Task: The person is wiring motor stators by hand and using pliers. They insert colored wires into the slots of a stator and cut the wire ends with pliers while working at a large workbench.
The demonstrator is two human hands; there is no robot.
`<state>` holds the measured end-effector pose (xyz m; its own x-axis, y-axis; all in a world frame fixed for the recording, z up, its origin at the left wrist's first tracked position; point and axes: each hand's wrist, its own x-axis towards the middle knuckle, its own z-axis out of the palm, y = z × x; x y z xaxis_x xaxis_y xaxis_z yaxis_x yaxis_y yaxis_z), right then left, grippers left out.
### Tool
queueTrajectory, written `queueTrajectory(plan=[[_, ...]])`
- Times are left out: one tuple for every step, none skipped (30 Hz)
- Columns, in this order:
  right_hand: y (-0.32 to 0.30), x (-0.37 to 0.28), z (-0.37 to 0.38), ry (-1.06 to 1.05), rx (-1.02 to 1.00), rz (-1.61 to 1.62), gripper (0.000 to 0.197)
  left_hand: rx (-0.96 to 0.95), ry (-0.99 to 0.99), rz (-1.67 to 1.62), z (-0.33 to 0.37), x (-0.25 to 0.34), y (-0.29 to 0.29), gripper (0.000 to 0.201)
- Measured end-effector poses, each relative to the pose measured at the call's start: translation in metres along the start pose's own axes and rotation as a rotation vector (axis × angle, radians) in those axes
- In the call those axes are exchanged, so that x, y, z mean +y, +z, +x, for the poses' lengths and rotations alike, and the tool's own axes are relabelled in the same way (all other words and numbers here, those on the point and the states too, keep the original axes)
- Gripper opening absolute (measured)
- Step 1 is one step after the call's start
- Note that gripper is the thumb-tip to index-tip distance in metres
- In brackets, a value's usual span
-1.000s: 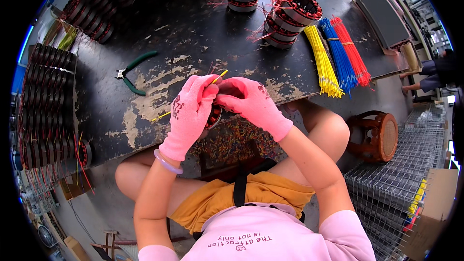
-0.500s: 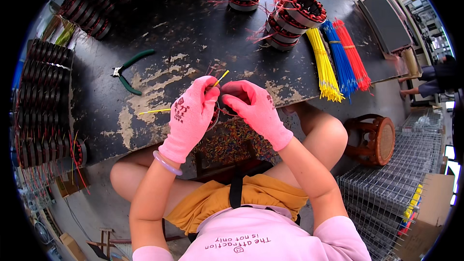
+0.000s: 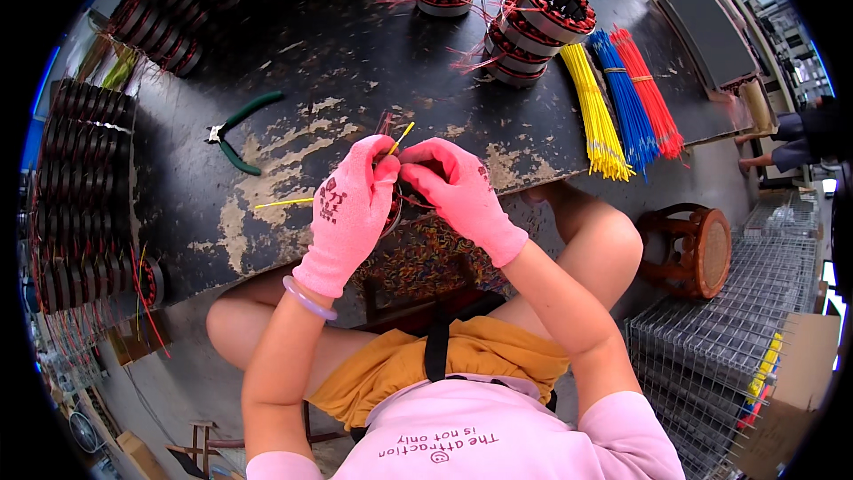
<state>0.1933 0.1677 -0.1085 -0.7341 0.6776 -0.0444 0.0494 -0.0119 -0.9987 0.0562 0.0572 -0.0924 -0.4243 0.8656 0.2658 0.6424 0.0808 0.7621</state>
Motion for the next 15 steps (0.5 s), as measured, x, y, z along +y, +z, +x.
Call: queueTrajectory(plan=[[-0.004, 0.003, -0.003, 0.017, 0.007, 0.055, 0.015, 0.000, 0.001, 0.003, 0.000, 0.001, 0.000, 0.023], [-0.008, 0.004, -0.007, 0.035, 0.014, 0.110, 0.015, -0.001, 0.002, 0.006, 0.001, 0.003, 0.000, 0.023], [-0.010, 0.003, -0.013, 0.033, 0.006, 0.127, 0.015, -0.039, 0.010, 0.009, 0.000, 0.003, -0.002, 0.022], [-0.011, 0.001, -0.019, 0.027, 0.019, 0.108, 0.015, -0.078, 0.020, 0.012, -0.001, 0.003, -0.005, 0.022], [-0.012, 0.000, -0.025, 0.021, 0.032, 0.090, 0.015, -0.116, 0.029, 0.014, -0.002, 0.002, -0.006, 0.021], [-0.011, -0.003, -0.030, 0.016, 0.049, 0.072, 0.015, -0.107, 0.089, 0.037, -0.003, 0.000, -0.008, 0.020], [-0.012, -0.006, -0.033, 0.029, 0.072, -0.019, 0.016, -0.098, 0.150, 0.060, -0.002, -0.002, -0.008, 0.019], [-0.012, -0.011, -0.033, -0.083, 0.096, -0.173, 0.014, -0.089, 0.210, 0.083, -0.002, -0.003, -0.009, 0.018], [-0.013, -0.017, -0.032, -0.199, 0.126, -0.324, 0.013, -0.115, 0.185, 0.057, -0.001, 0.000, -0.010, 0.016], [-0.014, -0.021, -0.030, -0.315, 0.156, -0.475, 0.011, -0.136, 0.181, 0.059, 0.000, 0.001, -0.012, 0.015], [-0.016, -0.021, -0.027, -0.319, 0.130, -0.460, 0.011, -0.158, 0.178, 0.062, 0.000, 0.002, -0.013, 0.015], [-0.019, -0.022, -0.023, -0.326, 0.107, -0.445, 0.010, -0.179, 0.177, 0.065, 0.001, 0.004, -0.014, 0.015], [-0.022, -0.023, -0.020, -0.332, 0.084, -0.431, 0.010, -0.179, 0.178, 0.065, 0.003, 0.006, -0.015, 0.014], [-0.023, -0.026, -0.017, -0.225, 0.043, -0.346, 0.009, -0.178, 0.178, 0.066, 0.004, 0.007, -0.016, 0.014], [-0.023, -0.031, -0.015, -0.118, 0.002, -0.260, 0.008, -0.178, 0.177, 0.067, 0.005, 0.009, -0.017, 0.014]])
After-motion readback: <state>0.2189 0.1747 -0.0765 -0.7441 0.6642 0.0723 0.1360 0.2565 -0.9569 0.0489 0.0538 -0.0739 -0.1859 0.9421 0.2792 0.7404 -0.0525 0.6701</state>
